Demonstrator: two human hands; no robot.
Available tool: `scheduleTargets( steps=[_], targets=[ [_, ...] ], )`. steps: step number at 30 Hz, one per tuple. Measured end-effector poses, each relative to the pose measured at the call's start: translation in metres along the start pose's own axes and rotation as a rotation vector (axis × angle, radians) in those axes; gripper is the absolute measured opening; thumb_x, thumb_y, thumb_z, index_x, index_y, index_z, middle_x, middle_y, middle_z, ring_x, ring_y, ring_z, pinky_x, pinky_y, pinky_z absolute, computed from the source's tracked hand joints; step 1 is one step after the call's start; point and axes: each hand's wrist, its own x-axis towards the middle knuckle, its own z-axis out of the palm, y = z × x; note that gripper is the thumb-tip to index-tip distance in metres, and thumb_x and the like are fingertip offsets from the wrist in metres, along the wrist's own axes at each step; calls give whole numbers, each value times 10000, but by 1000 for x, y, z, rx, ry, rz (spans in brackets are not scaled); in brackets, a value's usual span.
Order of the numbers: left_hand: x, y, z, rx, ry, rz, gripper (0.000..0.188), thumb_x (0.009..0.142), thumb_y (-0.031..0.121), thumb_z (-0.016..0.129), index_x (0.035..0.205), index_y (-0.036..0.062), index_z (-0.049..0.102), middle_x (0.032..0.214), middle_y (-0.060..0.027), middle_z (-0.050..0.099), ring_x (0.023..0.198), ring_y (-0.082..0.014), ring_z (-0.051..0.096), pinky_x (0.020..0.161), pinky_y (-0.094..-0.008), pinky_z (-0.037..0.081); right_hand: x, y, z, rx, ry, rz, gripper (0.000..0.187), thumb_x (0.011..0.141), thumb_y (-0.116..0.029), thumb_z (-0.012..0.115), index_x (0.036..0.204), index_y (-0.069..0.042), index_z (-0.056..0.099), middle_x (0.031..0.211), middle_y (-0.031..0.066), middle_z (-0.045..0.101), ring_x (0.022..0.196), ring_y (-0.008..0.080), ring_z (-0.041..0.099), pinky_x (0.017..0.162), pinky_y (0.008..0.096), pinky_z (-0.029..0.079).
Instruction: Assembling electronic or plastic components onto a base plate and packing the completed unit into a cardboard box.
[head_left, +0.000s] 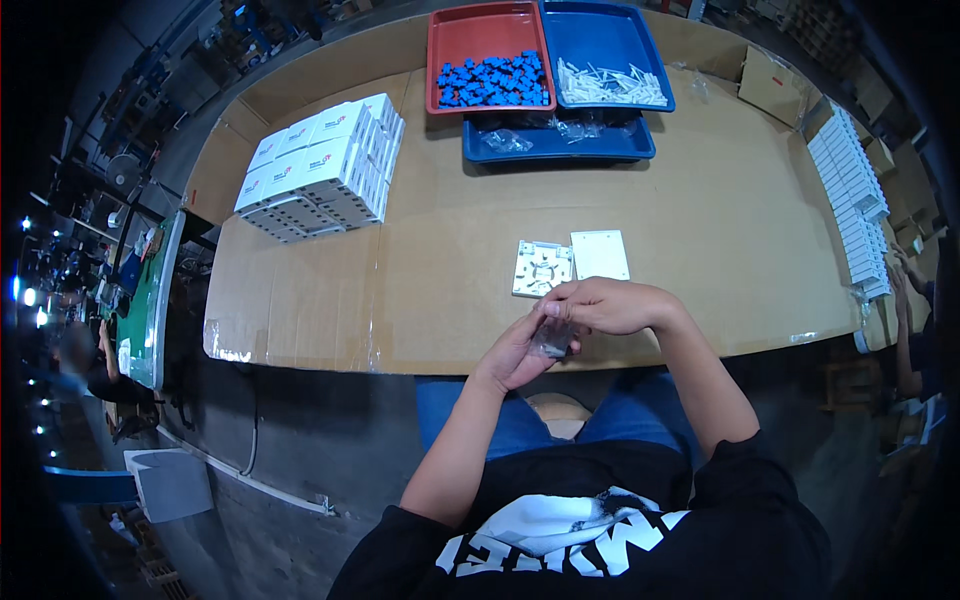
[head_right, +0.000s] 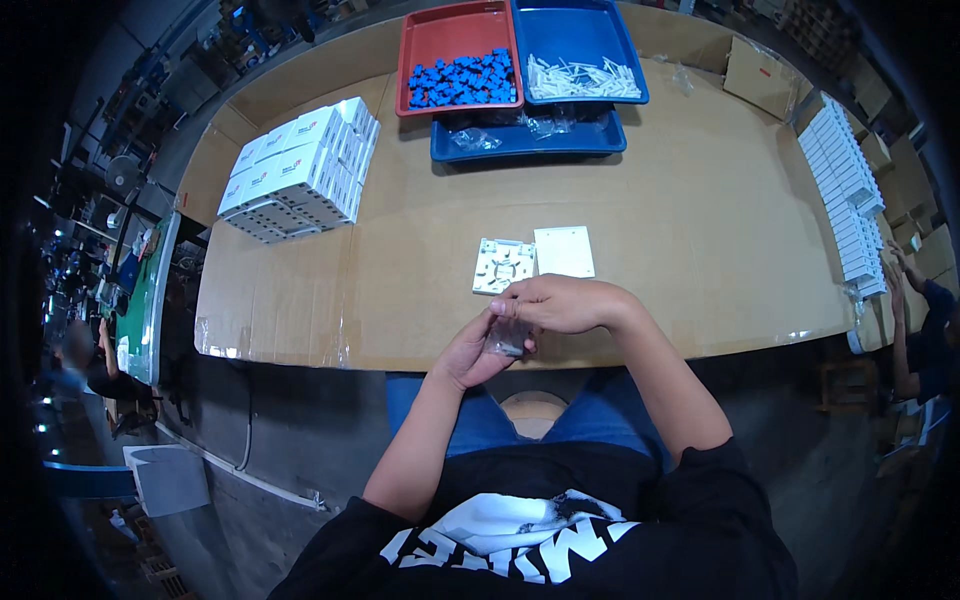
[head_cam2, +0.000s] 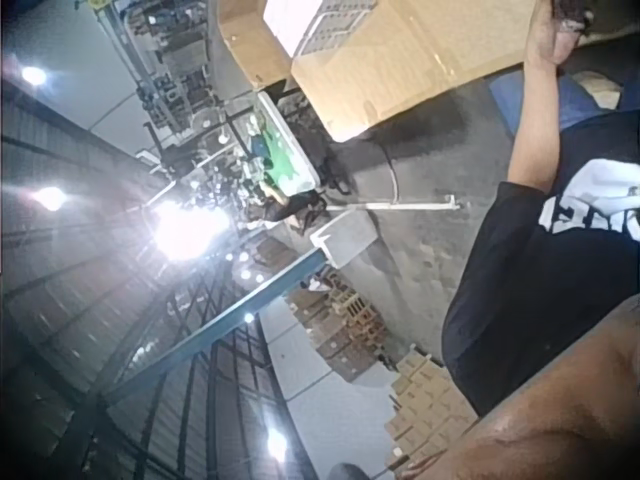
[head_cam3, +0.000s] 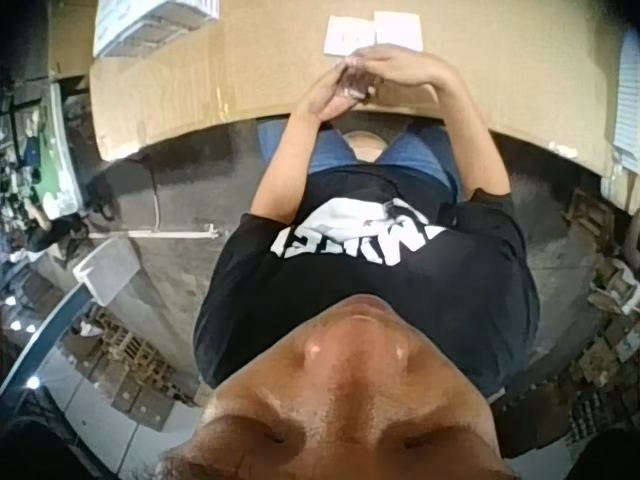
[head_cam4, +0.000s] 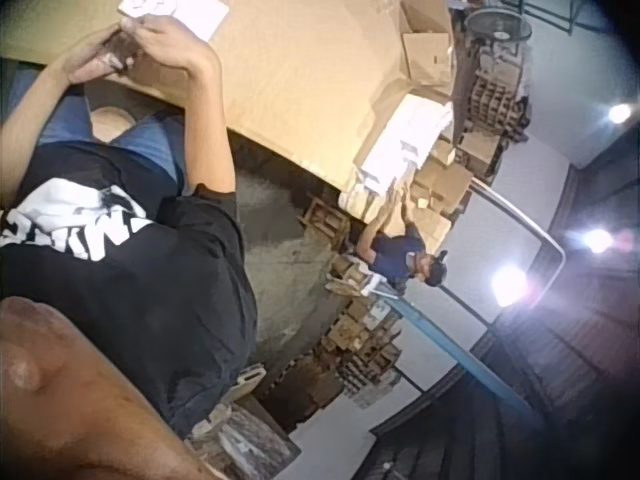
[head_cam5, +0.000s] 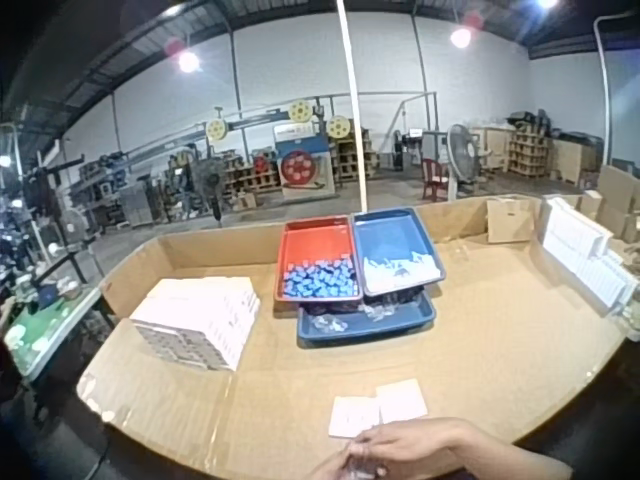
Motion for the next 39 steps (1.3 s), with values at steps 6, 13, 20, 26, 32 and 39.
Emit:
scheduleTargets(
  steps=[6,13,20,26,32,39],
  targets=[
    [-5,-6,-16,108,-6,-24,469,1085,389,531,1411,51,539,1209,-89,661,1005,-199,658,916,-379,543,5,4,5,-107,-202,-63,454,1145,-352,434,1263,40,629,1025,85,686,854,155,666,833,331,558],
    [-1,-2,2,-77,-1,-10,588,1089,513,476,1444,47,530,1237,-109,659,958,-223,637,921,-385,516,7,11,-33,-44,-121,-68,452,1139,-349,456,1347,4,647,1146,94,729,1010,175,671,975,348,529],
    [1,4,2,-153,-95,-44,738,1093,573,395,1539,-14,438,1246,-136,639,945,-224,625,937,-397,500,30,23,-155,22,543,-106,310,1083,-267,575,1174,-24,745,1086,38,758,960,98,691,916,298,555],
    [5,2,-2,-146,-55,-42,713,1095,547,426,1541,-9,441,1270,-126,627,951,-209,607,928,-378,501,87,48,-267,-149,940,-253,222,997,-134,644,1135,7,745,997,105,775,870,174,719,811,327,575],
    [3,7,3,-198,-78,-41,679,1101,525,417,1535,6,467,1298,-124,618,959,-209,593,925,-363,501,120,16,-298,-667,1047,-124,245,937,-128,675,1161,-82,762,1067,175,761,1029,344,727,892,437,568],
    [4,9,2,-192,-70,-68,707,1076,520,437,1556,1,432,1302,-126,625,977,-225,594,921,-381,494,149,7,-297,-974,1000,72,246,921,-179,701,1149,-124,772,1125,147,736,1091,345,699,932,488,553]
  ],
)
